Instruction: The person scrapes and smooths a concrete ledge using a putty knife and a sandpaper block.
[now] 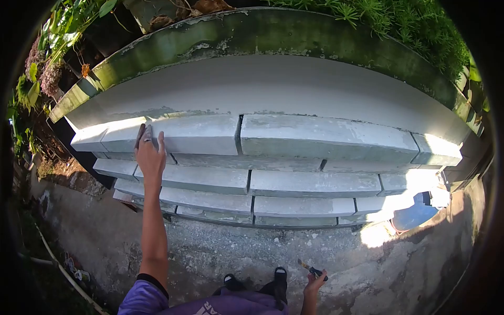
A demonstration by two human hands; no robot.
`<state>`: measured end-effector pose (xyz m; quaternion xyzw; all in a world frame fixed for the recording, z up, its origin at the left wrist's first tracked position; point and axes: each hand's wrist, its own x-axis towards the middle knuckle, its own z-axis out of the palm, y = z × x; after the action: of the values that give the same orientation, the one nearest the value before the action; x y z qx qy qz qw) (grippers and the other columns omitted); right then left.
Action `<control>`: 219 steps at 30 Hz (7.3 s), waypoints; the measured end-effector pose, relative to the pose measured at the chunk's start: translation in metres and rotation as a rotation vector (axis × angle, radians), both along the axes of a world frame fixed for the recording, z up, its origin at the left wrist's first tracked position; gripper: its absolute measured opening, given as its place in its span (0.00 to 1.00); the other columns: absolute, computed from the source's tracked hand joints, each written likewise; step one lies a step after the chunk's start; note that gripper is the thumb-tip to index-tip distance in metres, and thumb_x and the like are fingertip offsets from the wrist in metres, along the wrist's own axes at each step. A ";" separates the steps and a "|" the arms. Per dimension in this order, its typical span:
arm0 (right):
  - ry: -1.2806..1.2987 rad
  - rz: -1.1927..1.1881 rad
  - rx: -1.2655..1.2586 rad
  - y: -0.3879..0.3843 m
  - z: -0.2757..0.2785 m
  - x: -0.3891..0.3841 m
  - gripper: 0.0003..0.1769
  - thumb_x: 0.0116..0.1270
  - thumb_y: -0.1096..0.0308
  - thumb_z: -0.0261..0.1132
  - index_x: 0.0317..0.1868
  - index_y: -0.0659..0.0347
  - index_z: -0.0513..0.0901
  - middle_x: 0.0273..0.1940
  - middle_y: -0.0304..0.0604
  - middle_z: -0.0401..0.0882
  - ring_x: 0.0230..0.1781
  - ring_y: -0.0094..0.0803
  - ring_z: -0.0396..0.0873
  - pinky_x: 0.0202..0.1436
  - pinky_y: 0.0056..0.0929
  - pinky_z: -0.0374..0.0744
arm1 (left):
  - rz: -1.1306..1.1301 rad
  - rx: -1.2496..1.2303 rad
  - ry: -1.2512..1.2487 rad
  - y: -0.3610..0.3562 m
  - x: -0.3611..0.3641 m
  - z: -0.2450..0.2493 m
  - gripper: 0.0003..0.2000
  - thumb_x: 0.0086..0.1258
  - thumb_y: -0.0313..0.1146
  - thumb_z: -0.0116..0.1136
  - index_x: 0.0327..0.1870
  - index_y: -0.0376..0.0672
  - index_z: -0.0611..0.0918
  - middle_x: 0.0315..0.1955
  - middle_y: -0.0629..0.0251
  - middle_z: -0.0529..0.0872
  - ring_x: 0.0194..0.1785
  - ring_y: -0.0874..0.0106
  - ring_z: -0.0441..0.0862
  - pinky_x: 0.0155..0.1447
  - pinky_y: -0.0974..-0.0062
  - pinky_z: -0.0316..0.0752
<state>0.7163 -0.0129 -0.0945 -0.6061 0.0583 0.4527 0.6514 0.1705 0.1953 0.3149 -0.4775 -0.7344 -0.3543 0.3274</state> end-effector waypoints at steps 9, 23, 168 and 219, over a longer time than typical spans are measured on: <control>-0.001 -0.056 0.055 -0.065 -0.011 -0.036 0.22 0.71 0.44 0.55 0.41 0.56 0.74 0.32 0.40 0.77 0.26 0.29 0.74 0.32 0.28 0.77 | -0.407 -0.024 -0.010 0.018 0.104 -0.010 0.30 0.70 0.48 0.57 0.61 0.27 0.75 0.64 0.49 0.73 0.69 0.57 0.67 0.68 0.59 0.61; -0.046 -0.310 0.035 -0.132 0.006 0.020 0.22 0.71 0.43 0.56 0.46 0.54 0.72 0.32 0.39 0.74 0.29 0.29 0.73 0.35 0.27 0.75 | -1.203 -0.333 -0.204 0.046 0.411 -0.191 0.37 0.66 0.44 0.60 0.70 0.29 0.64 0.72 0.50 0.62 0.76 0.60 0.57 0.75 0.67 0.57; -1.572 0.603 0.751 0.189 0.469 -0.142 0.11 0.58 0.68 0.74 0.38 0.67 0.88 0.30 0.41 0.83 0.29 0.25 0.79 0.35 0.24 0.75 | 0.106 -0.499 -1.398 -0.386 -0.056 -0.600 0.19 0.69 0.36 0.59 0.53 0.27 0.79 0.46 0.45 0.83 0.48 0.59 0.79 0.54 0.62 0.71; -1.659 0.621 0.927 0.277 0.477 -0.257 0.13 0.50 0.67 0.78 0.33 0.66 0.89 0.31 0.45 0.83 0.28 0.34 0.83 0.33 0.28 0.80 | -0.151 -0.183 -1.357 -0.237 0.010 -0.423 0.28 0.68 0.33 0.59 0.67 0.29 0.66 0.65 0.48 0.68 0.68 0.61 0.62 0.70 0.67 0.52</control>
<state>0.4598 0.2645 0.3829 -0.4047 -0.7583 0.0145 0.5109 0.1804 -0.0418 -0.1081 -0.2257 -0.7687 -0.5331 -0.2719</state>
